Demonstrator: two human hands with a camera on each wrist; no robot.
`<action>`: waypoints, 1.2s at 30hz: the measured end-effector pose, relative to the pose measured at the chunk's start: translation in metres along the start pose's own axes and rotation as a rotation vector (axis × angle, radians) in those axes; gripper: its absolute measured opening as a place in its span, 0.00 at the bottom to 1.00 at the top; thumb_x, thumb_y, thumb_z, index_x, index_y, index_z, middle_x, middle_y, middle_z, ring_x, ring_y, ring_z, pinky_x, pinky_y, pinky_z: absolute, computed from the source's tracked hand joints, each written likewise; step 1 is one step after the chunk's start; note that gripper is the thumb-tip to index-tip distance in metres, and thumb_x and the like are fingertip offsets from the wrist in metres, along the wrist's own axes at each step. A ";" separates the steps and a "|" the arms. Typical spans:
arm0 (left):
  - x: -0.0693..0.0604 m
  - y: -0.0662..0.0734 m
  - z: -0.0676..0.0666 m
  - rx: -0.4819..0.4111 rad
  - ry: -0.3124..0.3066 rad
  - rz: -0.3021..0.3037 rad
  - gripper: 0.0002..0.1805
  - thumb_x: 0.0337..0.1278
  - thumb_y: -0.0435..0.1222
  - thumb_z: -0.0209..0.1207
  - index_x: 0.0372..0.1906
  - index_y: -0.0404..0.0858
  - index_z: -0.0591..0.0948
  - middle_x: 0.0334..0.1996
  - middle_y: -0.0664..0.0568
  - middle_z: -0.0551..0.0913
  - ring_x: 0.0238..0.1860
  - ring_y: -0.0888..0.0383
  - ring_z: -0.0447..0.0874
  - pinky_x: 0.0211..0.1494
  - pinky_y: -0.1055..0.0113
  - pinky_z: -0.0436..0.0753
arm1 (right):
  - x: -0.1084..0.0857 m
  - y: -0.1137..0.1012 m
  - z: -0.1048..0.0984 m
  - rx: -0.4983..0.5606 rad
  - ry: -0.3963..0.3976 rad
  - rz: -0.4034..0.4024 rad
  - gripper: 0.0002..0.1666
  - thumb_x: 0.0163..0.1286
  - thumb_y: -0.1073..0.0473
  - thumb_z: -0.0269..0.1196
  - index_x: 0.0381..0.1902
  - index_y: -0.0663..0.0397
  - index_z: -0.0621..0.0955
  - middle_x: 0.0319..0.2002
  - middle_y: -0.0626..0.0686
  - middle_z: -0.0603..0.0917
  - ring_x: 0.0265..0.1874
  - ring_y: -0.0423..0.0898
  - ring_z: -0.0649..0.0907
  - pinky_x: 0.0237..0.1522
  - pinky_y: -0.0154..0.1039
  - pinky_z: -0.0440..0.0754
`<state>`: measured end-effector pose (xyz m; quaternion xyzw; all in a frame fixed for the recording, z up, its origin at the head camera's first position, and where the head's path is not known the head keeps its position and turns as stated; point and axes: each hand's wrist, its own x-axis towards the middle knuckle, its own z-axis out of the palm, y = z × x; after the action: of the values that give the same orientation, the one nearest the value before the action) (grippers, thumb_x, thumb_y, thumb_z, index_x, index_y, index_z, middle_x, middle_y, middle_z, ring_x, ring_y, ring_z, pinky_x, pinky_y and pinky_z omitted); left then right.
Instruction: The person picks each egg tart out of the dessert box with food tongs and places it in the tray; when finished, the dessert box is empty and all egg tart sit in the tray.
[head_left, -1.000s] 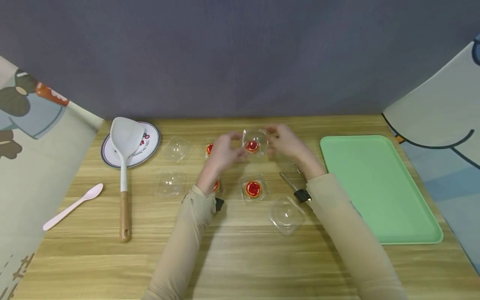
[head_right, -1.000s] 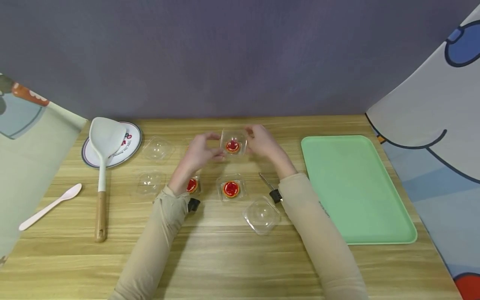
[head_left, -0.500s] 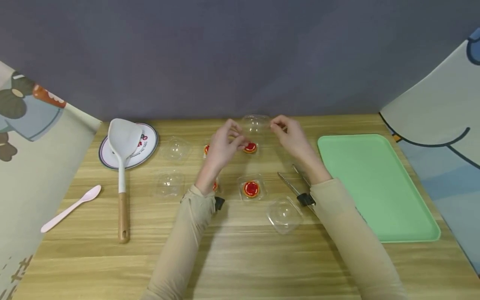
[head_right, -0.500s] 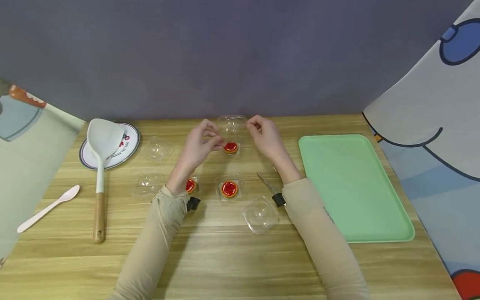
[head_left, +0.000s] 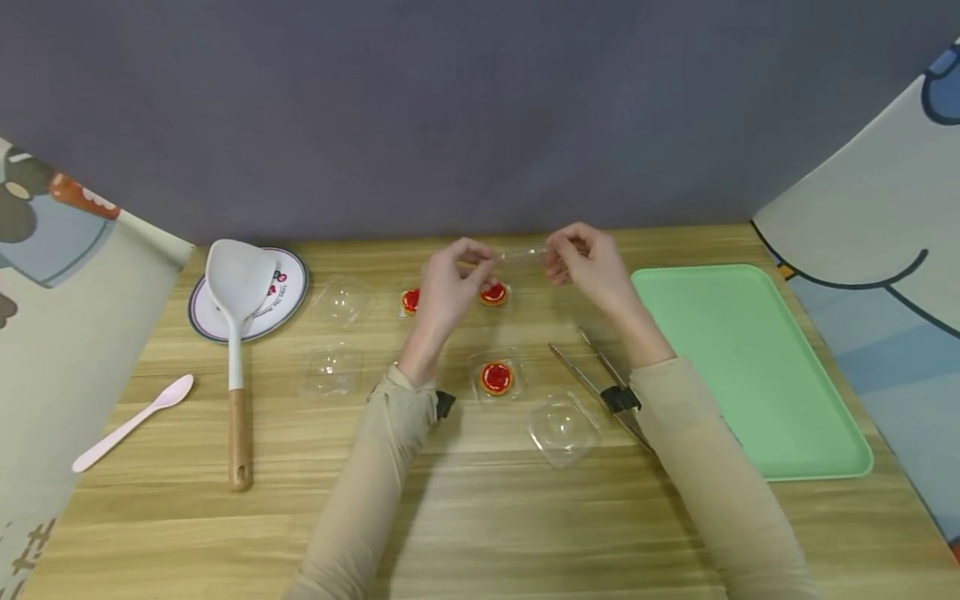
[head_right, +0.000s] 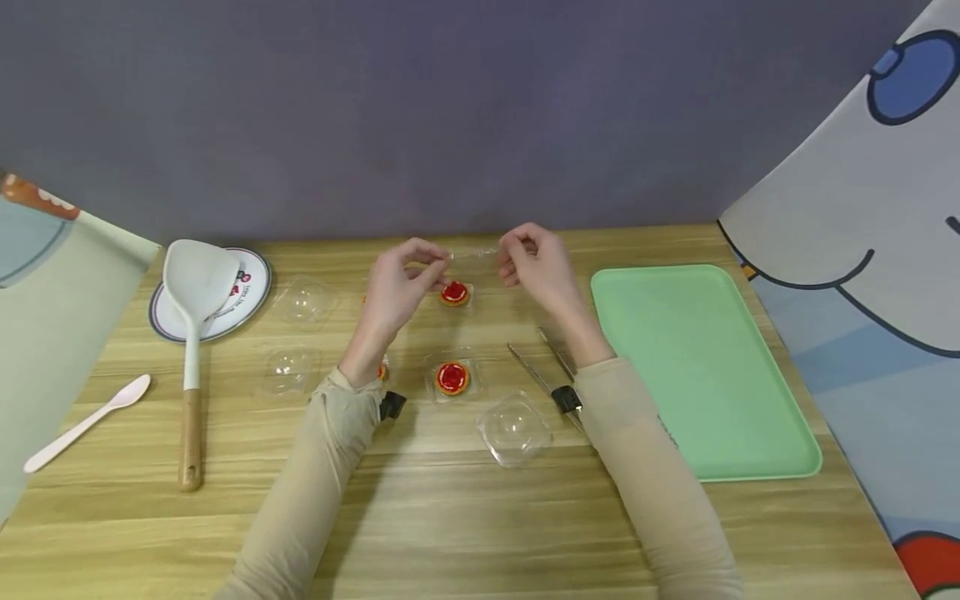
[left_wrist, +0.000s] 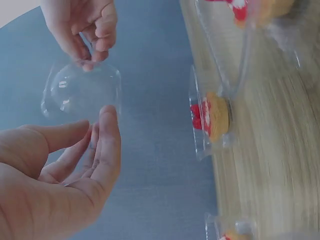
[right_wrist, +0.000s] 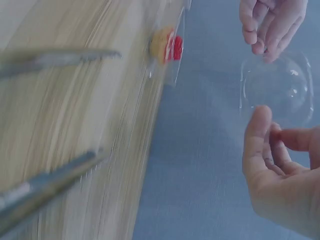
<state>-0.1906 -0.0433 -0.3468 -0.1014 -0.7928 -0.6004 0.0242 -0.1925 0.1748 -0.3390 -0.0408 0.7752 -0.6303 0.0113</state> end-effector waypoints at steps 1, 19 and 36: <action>0.000 0.000 0.001 -0.012 -0.003 -0.013 0.08 0.73 0.24 0.63 0.52 0.25 0.86 0.45 0.34 0.89 0.39 0.38 0.92 0.47 0.45 0.94 | 0.000 0.000 -0.002 -0.022 -0.004 0.002 0.16 0.87 0.63 0.53 0.56 0.76 0.77 0.42 0.62 0.84 0.33 0.45 0.87 0.39 0.35 0.92; 0.011 -0.010 0.031 0.175 -0.197 -0.149 0.29 0.63 0.21 0.68 0.68 0.26 0.78 0.57 0.36 0.87 0.48 0.45 0.91 0.47 0.66 0.92 | 0.002 0.022 -0.023 -0.299 -0.056 0.088 0.23 0.80 0.71 0.61 0.68 0.74 0.74 0.53 0.72 0.84 0.32 0.45 0.88 0.45 0.42 0.94; 0.005 -0.005 0.038 0.247 -0.369 -0.188 0.23 0.81 0.31 0.56 0.73 0.28 0.75 0.49 0.36 0.89 0.45 0.44 0.90 0.38 0.65 0.89 | 0.010 0.034 -0.030 -0.425 -0.099 0.169 0.20 0.78 0.72 0.62 0.64 0.75 0.78 0.52 0.71 0.87 0.36 0.54 0.91 0.41 0.40 0.94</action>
<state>-0.1937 -0.0076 -0.3613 -0.1316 -0.8572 -0.4698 -0.1650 -0.2065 0.2106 -0.3659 -0.0082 0.8896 -0.4470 0.0933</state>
